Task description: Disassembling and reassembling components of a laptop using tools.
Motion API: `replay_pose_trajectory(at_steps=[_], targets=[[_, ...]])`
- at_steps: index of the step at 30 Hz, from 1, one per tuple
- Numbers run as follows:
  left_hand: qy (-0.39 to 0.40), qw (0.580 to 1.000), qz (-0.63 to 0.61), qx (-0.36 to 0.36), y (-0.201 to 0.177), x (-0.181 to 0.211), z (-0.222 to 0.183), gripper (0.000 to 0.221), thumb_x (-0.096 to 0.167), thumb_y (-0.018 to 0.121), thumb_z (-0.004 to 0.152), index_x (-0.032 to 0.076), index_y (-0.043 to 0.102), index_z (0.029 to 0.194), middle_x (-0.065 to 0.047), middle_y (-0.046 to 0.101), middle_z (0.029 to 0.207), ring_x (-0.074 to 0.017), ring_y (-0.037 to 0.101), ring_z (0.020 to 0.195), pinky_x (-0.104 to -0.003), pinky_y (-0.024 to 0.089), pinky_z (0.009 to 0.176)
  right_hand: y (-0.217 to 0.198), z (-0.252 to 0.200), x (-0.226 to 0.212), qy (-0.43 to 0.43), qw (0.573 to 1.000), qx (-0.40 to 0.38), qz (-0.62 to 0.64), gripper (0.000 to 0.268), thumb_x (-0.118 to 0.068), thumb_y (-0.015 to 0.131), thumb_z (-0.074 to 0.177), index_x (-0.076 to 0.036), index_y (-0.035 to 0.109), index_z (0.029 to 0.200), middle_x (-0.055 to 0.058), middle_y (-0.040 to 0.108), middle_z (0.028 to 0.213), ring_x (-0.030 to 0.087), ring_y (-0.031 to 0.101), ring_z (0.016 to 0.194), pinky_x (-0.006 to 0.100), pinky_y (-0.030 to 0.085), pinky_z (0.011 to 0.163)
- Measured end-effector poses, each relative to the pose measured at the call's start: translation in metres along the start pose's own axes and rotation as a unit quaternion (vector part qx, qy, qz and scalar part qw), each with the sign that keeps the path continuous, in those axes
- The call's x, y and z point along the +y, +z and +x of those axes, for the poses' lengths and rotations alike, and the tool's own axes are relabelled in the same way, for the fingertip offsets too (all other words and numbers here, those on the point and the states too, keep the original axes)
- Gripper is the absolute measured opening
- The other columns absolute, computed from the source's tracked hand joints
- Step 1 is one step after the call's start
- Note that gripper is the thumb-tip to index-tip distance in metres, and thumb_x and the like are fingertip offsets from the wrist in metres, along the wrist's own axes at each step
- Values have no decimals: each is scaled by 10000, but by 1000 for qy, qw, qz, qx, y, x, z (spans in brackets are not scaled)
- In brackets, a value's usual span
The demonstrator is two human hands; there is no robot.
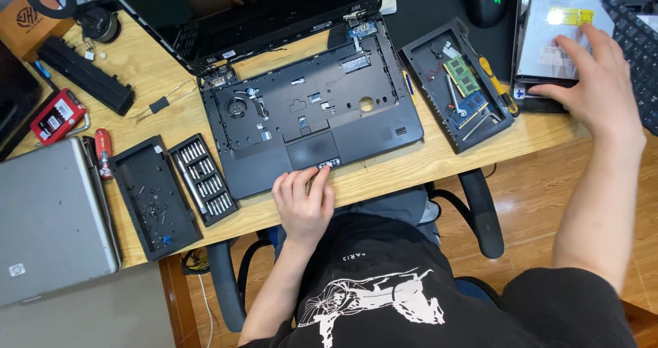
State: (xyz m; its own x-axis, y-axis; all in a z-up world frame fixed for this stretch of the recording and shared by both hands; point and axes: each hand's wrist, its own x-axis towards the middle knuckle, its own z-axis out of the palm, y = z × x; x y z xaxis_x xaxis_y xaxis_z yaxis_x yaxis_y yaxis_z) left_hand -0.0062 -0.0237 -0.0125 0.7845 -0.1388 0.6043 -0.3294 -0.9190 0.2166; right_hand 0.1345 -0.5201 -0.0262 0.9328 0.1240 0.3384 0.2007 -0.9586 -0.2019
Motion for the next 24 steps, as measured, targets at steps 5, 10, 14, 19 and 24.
replay_pose_trajectory(at_steps=[5, 10, 14, 19, 24], targets=[[3, 1000, -4, 0, -1, 0, 1, 259, 104, 729, 876, 82, 757, 1133, -60, 647, 1137, -253, 590, 1105, -480, 438, 1049, -13, -2, -2, -104, 976, -8, -193, 581, -261, 902, 875, -122, 677, 1392, 122, 672, 1431, 268, 635, 1327, 368, 556, 1032], [2, 1000, -7, 5, -2, 1, 2, 257, 98, 730, 877, 88, 759, 1133, -57, 645, 1129, -249, 588, 1098, -480, 437, 1045, -4, -11, -5, -97, 978, 119, -143, 399, -60, 698, 956, 27, 634, 1341, 187, 697, 1350, 297, 688, 1214, 380, 589, 991], [-9, 1000, -28, -7, -9, 0, 5, 256, 94, 728, 876, 92, 745, 1132, -54, 641, 1131, -261, 579, 1101, -493, 428, 1046, 25, -23, 28, 33, 945, 325, -23, 267, 12, 554, 1143, 104, 635, 1380, 259, 718, 1353, 359, 693, 1238, 432, 593, 1065], [-15, 996, -88, 5, -16, 11, 9, 305, 50, 721, 887, 77, 713, 1191, -64, 634, 1147, -265, 577, 1129, -505, 425, 1088, 6, -49, -66, -24, 837, 373, 399, 388, -221, 378, 1195, 69, 527, 1405, 234, 612, 1381, 339, 627, 1268, 432, 528, 1098], [-20, 939, -342, -31, -31, 45, 31, 441, 86, 711, 910, 7, 606, 1331, -157, 622, 1273, -267, 569, 1241, -442, 477, 1080, 42, -102, -181, -22, 850, 319, 418, 513, -343, 334, 1152, 43, 458, 1466, 134, 510, 1374, 270, 522, 1267, 393, 428, 1118]])
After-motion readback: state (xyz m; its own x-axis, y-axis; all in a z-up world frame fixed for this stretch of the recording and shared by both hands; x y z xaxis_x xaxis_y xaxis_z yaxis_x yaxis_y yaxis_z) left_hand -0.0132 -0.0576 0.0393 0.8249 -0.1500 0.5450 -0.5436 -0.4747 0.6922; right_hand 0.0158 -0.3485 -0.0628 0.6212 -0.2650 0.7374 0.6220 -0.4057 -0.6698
